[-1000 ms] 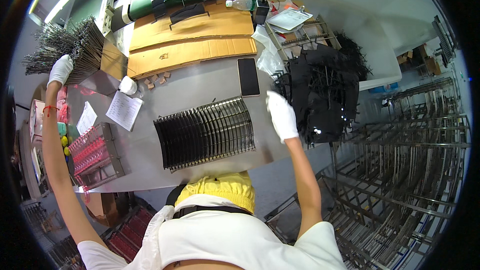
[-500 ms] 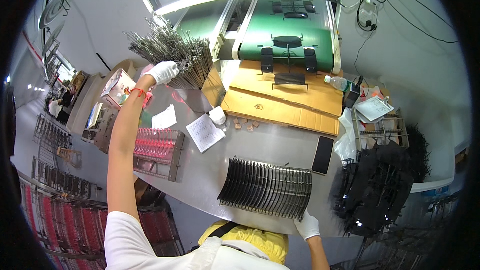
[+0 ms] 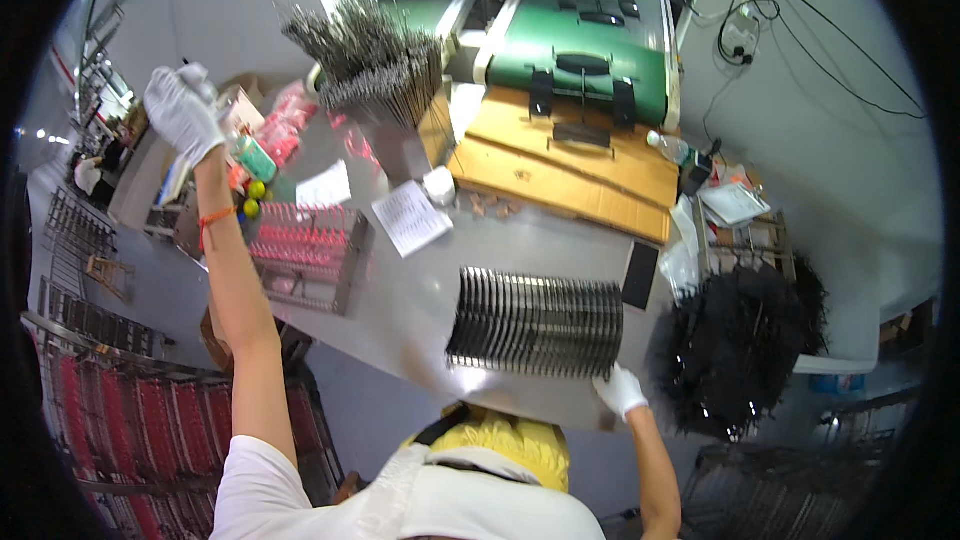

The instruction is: The person assembles black plastic hangers by inserting them into a metal rack on a workbench. They repeatedly pick up hangers, place them into slots, and occasionally move the rack or other items on the table. The person also handles red plastic hangers and places them into a separate rack.

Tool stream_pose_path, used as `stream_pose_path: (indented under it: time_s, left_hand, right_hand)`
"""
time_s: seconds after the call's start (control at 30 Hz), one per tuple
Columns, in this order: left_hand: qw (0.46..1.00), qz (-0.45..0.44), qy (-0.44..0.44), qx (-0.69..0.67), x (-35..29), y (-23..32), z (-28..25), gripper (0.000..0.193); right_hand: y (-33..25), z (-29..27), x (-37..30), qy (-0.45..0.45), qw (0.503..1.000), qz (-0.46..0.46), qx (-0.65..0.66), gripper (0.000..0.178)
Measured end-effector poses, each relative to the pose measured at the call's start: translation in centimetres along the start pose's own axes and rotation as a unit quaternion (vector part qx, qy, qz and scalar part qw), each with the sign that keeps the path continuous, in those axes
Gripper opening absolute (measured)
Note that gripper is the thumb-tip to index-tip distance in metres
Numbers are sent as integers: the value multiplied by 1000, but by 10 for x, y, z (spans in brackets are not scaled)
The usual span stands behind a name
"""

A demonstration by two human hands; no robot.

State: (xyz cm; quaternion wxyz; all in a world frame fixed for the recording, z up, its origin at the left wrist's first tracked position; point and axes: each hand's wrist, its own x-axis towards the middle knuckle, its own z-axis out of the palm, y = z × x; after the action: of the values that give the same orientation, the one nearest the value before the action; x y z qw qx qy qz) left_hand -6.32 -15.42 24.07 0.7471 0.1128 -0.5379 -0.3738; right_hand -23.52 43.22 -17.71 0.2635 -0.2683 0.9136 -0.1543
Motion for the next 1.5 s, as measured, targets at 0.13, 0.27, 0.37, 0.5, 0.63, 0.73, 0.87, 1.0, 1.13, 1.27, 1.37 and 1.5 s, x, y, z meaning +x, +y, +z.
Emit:
stream_pose_path:
  time_s: [0.13, 0.27, 0.37, 0.5, 0.63, 0.73, 0.87, 1.0, 1.13, 1.27, 1.37, 1.5]
  left_hand:
    - [969, -180, 94, 142, -115, -6, -104, 22]
    - [905, -385, 140, 114, -284, -22, -203, 20]
    - [874, -454, 61, 162, -344, -11, -206, 27]
    - [893, -431, 41, 123, -345, -10, -226, 29]
    - [904, -424, 21, 55, -350, 0, -243, 30]
    - [929, -368, -14, -15, -368, 12, -253, 31]
    - [921, -389, 19, -31, -384, -3, -259, 29]
    - [853, -508, 113, 35, -406, -50, -282, 29]
    - [813, -567, 132, 2, -452, -53, -274, 27]
    - [798, -597, 68, -46, -496, -29, -222, 24]
    - [750, -656, -26, -81, -517, -21, -204, 27]
    - [663, -733, -92, -125, -474, -40, -258, 30]
  right_hand:
    - [8, 2, 16, 50, 995, -84, -3, 25]
    - [2, 4, 28, -65, 981, 51, 176, 29]
    - [-15, -6, 18, -61, 973, 93, 202, 21]
    - [-13, -3, 5, -66, 944, 46, 319, 21]
    - [-45, -21, -29, -112, 990, 68, -59, 30]
    - [-83, -30, -53, -205, 869, -157, -422, 36]
    - [-196, -30, -58, -48, 929, -365, -41, 36]
    - [-262, -20, -3, 125, 819, -533, -173, 45]
    - [-267, 1, 25, 58, 762, -552, -333, 57]
    - [-263, 7, 27, 83, 745, -556, -357, 59]
    - [-268, 8, 26, 73, 746, -563, -349, 61]
    - [-238, -29, 30, 50, 756, -561, -334, 62]
